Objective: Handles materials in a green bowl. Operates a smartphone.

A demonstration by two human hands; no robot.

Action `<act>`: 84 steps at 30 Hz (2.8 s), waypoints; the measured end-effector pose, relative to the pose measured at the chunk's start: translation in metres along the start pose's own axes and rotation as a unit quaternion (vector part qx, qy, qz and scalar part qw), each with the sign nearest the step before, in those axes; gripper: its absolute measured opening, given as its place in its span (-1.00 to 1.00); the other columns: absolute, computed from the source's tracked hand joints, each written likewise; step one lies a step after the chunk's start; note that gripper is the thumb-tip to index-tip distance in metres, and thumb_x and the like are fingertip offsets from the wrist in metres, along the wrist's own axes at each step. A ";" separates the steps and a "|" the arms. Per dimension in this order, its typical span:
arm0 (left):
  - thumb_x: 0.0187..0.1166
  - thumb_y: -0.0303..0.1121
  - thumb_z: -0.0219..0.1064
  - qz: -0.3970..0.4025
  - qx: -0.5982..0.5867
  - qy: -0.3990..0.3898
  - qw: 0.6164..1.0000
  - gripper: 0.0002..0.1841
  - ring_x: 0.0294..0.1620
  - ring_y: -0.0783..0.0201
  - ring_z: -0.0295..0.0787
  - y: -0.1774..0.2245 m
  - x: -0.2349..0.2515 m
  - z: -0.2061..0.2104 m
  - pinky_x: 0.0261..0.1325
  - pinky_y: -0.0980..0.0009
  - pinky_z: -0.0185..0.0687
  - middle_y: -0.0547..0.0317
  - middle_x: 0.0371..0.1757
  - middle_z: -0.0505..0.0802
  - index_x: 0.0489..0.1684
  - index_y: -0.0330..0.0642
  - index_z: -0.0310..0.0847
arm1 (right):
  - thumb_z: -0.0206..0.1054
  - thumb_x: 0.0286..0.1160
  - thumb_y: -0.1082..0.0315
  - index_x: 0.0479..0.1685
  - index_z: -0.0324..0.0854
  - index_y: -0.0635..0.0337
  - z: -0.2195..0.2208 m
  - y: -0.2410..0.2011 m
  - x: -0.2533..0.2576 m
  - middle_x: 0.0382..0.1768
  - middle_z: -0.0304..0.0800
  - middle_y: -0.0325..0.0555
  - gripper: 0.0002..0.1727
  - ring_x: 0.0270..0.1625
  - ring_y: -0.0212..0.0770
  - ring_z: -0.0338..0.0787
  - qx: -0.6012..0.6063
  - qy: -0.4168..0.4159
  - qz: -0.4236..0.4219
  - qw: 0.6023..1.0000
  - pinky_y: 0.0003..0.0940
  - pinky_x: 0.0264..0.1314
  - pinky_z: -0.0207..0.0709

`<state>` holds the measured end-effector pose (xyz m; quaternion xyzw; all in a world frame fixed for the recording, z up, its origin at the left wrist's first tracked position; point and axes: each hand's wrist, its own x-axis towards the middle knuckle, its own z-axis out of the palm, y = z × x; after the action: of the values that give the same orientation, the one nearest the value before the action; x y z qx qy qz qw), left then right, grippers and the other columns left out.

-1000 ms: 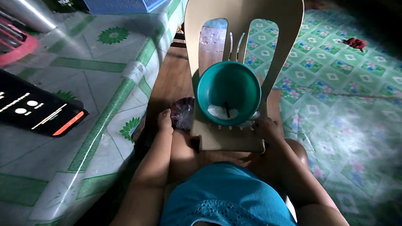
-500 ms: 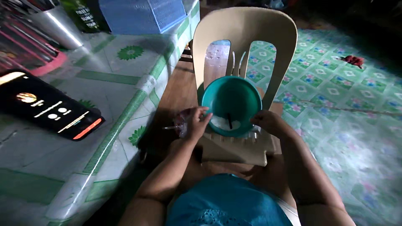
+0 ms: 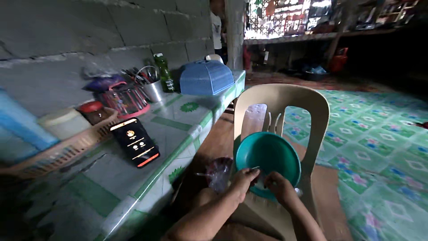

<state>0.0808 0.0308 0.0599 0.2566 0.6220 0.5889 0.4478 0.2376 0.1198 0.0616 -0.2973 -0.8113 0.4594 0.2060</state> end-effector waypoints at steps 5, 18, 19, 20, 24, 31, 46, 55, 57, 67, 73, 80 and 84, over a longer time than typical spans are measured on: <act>0.64 -0.27 0.39 0.075 0.130 -0.056 0.987 -0.74 -0.03 0.34 0.76 0.004 0.008 -0.006 0.15 0.33 0.68 0.09 0.00 0.85 0.06 -0.30 0.74 | 0.00 0.79 -0.01 0.32 0.63 0.31 0.023 0.037 0.005 0.13 0.83 -0.03 -0.43 0.16 -0.20 0.79 0.308 -0.044 0.025 0.950 -0.18 0.28 0.66; 0.61 -0.17 0.38 0.086 0.430 -0.173 0.882 -0.61 0.16 0.14 0.77 -0.013 0.000 -0.003 0.35 0.16 0.63 -0.12 0.14 0.82 0.15 -0.34 0.74 | 0.08 0.79 0.43 -0.16 0.59 0.29 0.010 0.034 0.006 -0.23 0.82 -0.10 -0.80 -0.12 -0.25 0.81 0.457 0.055 0.068 0.885 -0.27 0.07 0.69; 0.66 -0.12 0.35 0.083 0.379 -0.176 0.905 -0.53 0.25 0.15 0.72 -0.016 0.000 -0.004 0.39 0.20 0.62 -0.14 0.27 0.75 0.32 -0.35 0.65 | 0.10 0.78 0.44 -0.19 0.59 0.29 0.008 0.034 0.006 -0.28 0.81 -0.11 -0.80 -0.18 -0.26 0.81 0.451 0.050 0.065 0.889 -0.27 0.05 0.72; 0.74 -0.09 0.24 0.064 0.318 -0.172 0.930 -0.48 0.37 0.15 0.66 -0.014 -0.002 -0.004 0.45 0.20 0.57 -0.15 0.40 0.68 0.47 -0.35 0.54 | 0.13 0.76 0.45 -0.21 0.61 0.31 0.005 0.033 0.005 -0.30 0.79 -0.12 -0.81 -0.21 -0.28 0.81 0.423 0.038 0.066 0.903 -0.30 0.03 0.73; 0.84 -0.11 0.11 0.006 0.129 -0.090 0.987 -0.53 0.35 0.24 0.68 -0.002 0.003 0.003 0.43 0.25 0.58 -0.02 0.34 0.76 0.43 -0.33 0.58 | 0.28 0.72 0.35 0.02 0.71 0.36 0.005 0.021 0.002 -0.15 0.84 -0.11 -0.78 -0.13 -0.37 0.81 0.197 -0.009 0.074 0.978 -0.38 0.11 0.70; 0.71 -0.22 0.33 0.049 0.160 -0.009 0.986 -0.70 0.06 0.32 0.78 0.010 0.013 0.006 0.25 0.29 0.63 0.12 -0.03 0.88 0.11 -0.27 0.78 | 0.20 0.75 0.31 0.08 0.70 0.34 0.016 0.023 0.006 -0.10 0.83 -0.03 -0.73 -0.05 -0.28 0.79 0.091 -0.046 0.061 0.993 -0.23 0.18 0.65; 0.75 -0.13 0.27 0.073 0.156 -0.029 0.985 -0.64 0.11 0.36 0.76 0.006 0.008 0.006 0.28 0.31 0.63 0.17 0.06 0.87 0.19 -0.21 0.78 | 0.28 0.73 0.26 -0.02 0.72 0.33 0.024 0.028 0.003 -0.19 0.81 -0.09 -0.74 -0.14 -0.34 0.74 0.129 -0.042 0.053 0.989 -0.27 0.06 0.63; 0.62 -0.15 0.43 0.089 0.122 0.043 0.988 -0.70 -0.10 0.40 0.72 -0.001 0.006 0.008 0.10 0.38 0.63 0.19 -0.14 0.83 -0.03 -0.23 0.78 | 0.18 0.81 0.23 0.07 0.70 0.37 0.021 0.016 -0.003 -0.09 0.78 0.04 -0.66 -0.08 -0.24 0.73 0.072 -0.078 0.045 0.993 -0.22 0.09 0.62; 0.69 -0.15 0.34 0.076 0.108 0.050 0.990 -0.68 -0.12 0.39 0.71 -0.002 0.003 0.011 0.09 0.38 0.63 0.17 -0.15 0.82 0.03 -0.26 0.75 | 0.18 0.81 0.21 0.06 0.69 0.35 0.021 0.015 -0.004 -0.09 0.77 0.01 -0.66 -0.07 -0.28 0.72 0.080 -0.081 0.044 0.993 -0.25 0.09 0.61; 0.56 -0.29 0.48 0.106 0.058 0.087 0.989 -0.81 -0.20 0.39 0.71 -0.004 0.007 0.019 0.01 0.41 0.64 0.16 -0.27 0.81 -0.25 -0.27 0.74 | 0.22 0.77 0.25 -0.05 0.73 0.36 0.027 0.020 -0.001 -0.16 0.76 -0.06 -0.69 -0.13 -0.37 0.69 0.109 -0.066 0.011 0.992 -0.35 0.06 0.59; 0.74 -0.22 0.29 0.080 0.059 0.060 0.993 -0.72 -0.03 0.35 0.75 -0.005 0.010 0.015 0.13 0.38 0.64 0.14 -0.07 0.86 0.07 -0.27 0.77 | 0.24 0.76 0.24 -0.04 0.72 0.36 0.030 0.026 0.004 -0.16 0.77 -0.04 -0.69 -0.12 -0.33 0.69 0.098 -0.073 0.046 0.991 -0.30 0.06 0.59; 0.53 -0.29 0.51 0.104 0.028 0.100 0.989 -0.81 -0.19 0.36 0.68 -0.011 0.010 0.012 0.00 0.38 0.61 0.16 -0.27 0.79 -0.28 -0.23 0.69 | 0.21 0.78 0.25 -0.03 0.72 0.36 0.034 0.022 0.000 -0.17 0.75 -0.04 -0.69 -0.12 -0.33 0.69 0.095 -0.096 0.031 0.990 -0.31 0.07 0.58; 0.63 -0.25 0.43 0.077 0.003 0.100 0.992 -0.78 -0.20 0.35 0.68 -0.013 0.013 0.011 -0.01 0.40 0.61 0.15 -0.21 0.80 -0.09 -0.25 0.75 | 0.24 0.76 0.23 -0.01 0.72 0.32 0.034 0.023 0.002 -0.16 0.76 -0.08 -0.70 -0.14 -0.36 0.70 0.088 -0.091 0.044 0.991 -0.34 0.05 0.59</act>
<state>0.0871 0.0455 0.0447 0.2449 0.6440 0.6423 0.3358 0.2224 0.1088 0.0249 -0.2703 -0.7692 0.5627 0.1368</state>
